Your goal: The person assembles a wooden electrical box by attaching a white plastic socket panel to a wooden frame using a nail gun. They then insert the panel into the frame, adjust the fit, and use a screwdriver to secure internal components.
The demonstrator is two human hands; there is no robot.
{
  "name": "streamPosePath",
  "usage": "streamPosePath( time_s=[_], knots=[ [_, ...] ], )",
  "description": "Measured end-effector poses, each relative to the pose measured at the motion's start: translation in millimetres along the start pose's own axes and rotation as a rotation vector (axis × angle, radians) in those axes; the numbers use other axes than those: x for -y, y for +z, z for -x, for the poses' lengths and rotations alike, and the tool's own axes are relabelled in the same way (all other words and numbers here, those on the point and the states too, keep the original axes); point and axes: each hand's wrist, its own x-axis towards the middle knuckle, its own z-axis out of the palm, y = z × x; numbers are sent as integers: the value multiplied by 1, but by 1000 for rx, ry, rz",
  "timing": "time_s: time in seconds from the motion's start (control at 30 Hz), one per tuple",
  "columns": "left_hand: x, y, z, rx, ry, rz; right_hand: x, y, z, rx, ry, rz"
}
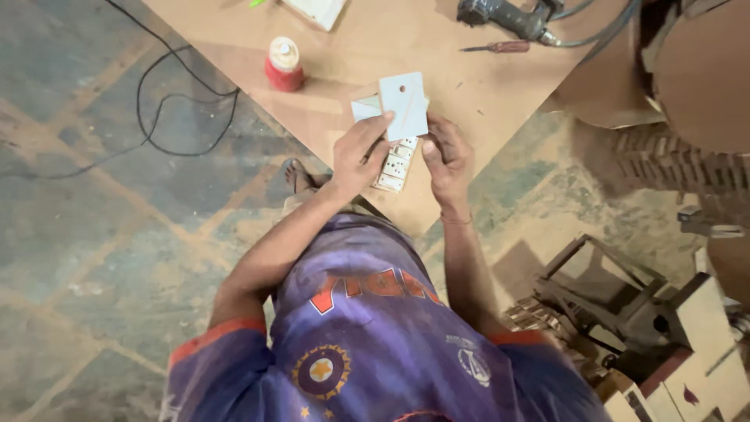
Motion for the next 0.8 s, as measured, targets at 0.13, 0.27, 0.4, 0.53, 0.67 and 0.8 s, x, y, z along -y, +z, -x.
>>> streamPosePath(
  time_s=[0.13, 0.27, 0.4, 0.53, 0.67, 0.8],
  knots=[
    [-1, -1, 12, -89, 3, -36, -20, 7, -9, 34, -44, 71],
    [-3, 0, 12, -131, -11, -106, -32, 8, -33, 82, -38, -150],
    [-6, 2, 6, -139, -21, -185, -40, 5, -53, 146, -100, -200],
    [-14, 2, -4, -155, 17, -217, -45, 4, -69, 196, -178, -275],
    [-18, -5, -16, -124, 24, -269, -50, 7, -77, 212, -222, -313],
    [-17, -10, -19, -113, -25, -315, -58, 15, -78, 168, -302, -280]
  ],
)
